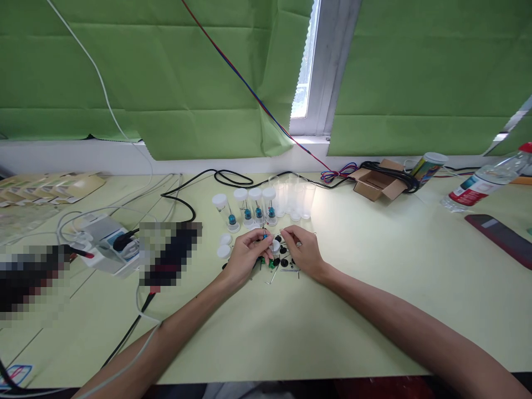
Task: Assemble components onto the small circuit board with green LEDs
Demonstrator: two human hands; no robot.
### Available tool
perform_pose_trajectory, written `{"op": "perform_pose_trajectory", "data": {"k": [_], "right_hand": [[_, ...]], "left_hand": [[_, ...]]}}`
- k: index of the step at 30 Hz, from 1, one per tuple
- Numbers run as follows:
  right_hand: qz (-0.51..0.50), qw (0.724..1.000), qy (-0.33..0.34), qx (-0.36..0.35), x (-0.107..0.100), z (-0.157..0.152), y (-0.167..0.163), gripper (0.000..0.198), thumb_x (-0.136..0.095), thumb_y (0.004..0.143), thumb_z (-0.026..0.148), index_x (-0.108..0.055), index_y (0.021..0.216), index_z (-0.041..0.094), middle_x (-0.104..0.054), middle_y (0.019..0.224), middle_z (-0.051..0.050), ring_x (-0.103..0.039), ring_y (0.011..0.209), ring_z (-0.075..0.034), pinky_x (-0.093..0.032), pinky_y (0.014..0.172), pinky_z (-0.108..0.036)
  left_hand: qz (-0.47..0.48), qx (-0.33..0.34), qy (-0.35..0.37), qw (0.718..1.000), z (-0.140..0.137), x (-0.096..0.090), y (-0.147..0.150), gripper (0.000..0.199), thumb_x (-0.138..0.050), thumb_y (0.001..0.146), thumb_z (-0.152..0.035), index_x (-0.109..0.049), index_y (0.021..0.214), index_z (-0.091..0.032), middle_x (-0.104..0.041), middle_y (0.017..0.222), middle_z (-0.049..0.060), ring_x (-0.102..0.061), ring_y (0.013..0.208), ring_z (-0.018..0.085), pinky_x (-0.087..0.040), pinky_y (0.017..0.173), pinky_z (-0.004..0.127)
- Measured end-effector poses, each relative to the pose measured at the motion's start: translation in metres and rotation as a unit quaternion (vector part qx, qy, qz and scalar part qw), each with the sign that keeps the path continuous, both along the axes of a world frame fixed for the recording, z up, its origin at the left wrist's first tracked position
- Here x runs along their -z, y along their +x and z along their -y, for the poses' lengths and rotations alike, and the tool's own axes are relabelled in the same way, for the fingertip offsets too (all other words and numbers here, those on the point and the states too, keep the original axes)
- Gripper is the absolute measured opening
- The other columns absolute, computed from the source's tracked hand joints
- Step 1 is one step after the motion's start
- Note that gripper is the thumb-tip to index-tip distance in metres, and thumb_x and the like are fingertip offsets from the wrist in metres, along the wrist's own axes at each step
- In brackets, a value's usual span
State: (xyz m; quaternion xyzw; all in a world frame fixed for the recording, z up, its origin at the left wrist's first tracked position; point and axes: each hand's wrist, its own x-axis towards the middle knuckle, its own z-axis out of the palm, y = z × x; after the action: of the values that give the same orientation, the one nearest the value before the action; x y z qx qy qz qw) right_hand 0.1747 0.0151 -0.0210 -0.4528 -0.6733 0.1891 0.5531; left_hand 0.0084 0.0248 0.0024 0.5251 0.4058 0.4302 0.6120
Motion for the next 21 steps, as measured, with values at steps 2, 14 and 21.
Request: {"op": "perform_pose_trajectory", "data": {"k": [2,14,21], "right_hand": [[-0.008,1.000,0.000,0.002,0.0006,0.0002,-0.0001,0.020,-0.050,0.095,0.029,-0.062,0.083,0.018,-0.059,0.066,0.000,-0.049,0.057,-0.012,-0.042,0.056,-0.024],[-0.026,1.000,0.006,-0.015,0.0018,0.0012,0.0004,0.017,-0.051,0.095,0.027,-0.065,0.095,0.017,-0.061,0.068,0.000,-0.053,0.057,-0.012,-0.047,0.058,-0.023],[-0.024,0.999,0.023,-0.041,0.0004,0.0029,0.0015,0.020,-0.048,0.095,0.022,-0.067,0.103,0.018,-0.069,0.082,-0.005,-0.065,0.069,-0.015,-0.052,0.066,-0.026]], "left_hand": [[-0.002,0.003,0.004,1.000,0.0001,0.0000,0.0002,0.026,-0.074,0.078,-0.037,-0.065,0.089,-0.015,-0.063,0.061,0.000,-0.060,0.050,0.012,-0.047,0.047,0.021],[0.006,-0.006,-0.010,1.000,-0.0002,-0.0018,-0.0002,0.027,-0.075,0.076,-0.036,-0.065,0.089,-0.015,-0.063,0.060,0.000,-0.060,0.051,0.011,-0.047,0.047,0.020],[0.015,-0.010,-0.019,1.000,-0.0004,-0.0040,0.0004,0.028,-0.076,0.075,-0.036,-0.066,0.088,-0.014,-0.063,0.060,0.000,-0.060,0.051,0.011,-0.046,0.047,0.020]]}}
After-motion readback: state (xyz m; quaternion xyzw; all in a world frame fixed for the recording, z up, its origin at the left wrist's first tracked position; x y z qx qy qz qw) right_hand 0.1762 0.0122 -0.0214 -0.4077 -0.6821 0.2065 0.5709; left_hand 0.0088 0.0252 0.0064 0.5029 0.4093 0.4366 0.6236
